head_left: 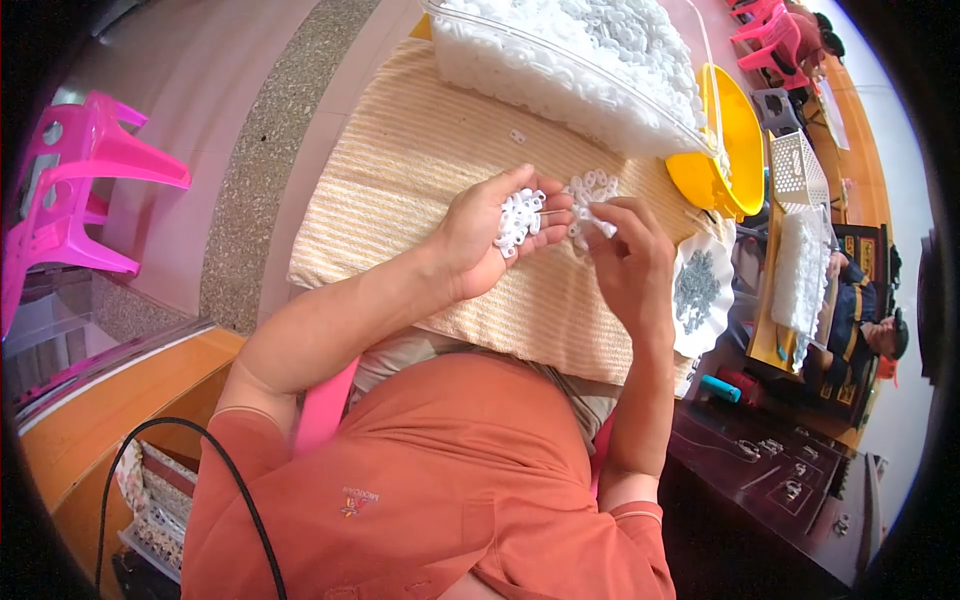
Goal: Assembling small white plastic components by hand at a workbench.
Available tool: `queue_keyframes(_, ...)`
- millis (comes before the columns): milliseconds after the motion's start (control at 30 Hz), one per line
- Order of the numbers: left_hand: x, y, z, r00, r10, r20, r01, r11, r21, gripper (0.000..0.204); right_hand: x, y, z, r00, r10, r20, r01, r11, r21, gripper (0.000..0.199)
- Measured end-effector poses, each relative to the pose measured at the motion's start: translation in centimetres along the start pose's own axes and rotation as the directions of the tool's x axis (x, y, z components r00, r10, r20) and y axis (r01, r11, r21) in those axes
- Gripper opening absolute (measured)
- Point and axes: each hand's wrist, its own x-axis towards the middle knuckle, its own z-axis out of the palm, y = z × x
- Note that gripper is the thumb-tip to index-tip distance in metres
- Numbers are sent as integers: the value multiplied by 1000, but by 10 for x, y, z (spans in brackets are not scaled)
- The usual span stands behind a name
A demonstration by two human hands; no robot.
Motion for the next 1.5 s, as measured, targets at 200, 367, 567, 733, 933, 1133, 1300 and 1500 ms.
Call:
queue_keyframes(200,-2,0,3,999,-40,-36,41,998,44,33,6,-28,22,981,-189,43,174,957,231,29)
queue_keyframes(367,-3,0,-2,999,-1,-42,3,998,58,29,14,-36,24,964,-209,166,208,978,23,29)
queue_keyframes(567,-3,-1,-3,997,-5,-79,9,999,49,26,17,-33,26,949,-275,153,274,961,27,29)
queue_keyframes(733,-6,1,-1,998,-15,-64,19,998,61,26,17,-33,28,944,-297,144,297,955,22,29)
queue_keyframes(933,-8,1,2,998,-25,-60,30,997,77,24,17,-35,30,948,-292,123,295,956,-1,30)
queue_keyframes(1133,2,-4,-11,1000,17,6,-18,993,118,40,18,-33,34,925,-369,92,376,923,-78,30)
queue_keyframes(1300,0,-1,-6,1000,-13,-11,15,993,116,46,18,-28,33,903,-419,95,427,898,-104,31)
queue_keyframes(1500,-2,2,-14,984,-37,175,37,999,3,46,16,-23,36,938,-347,-30,347,925,157,24)
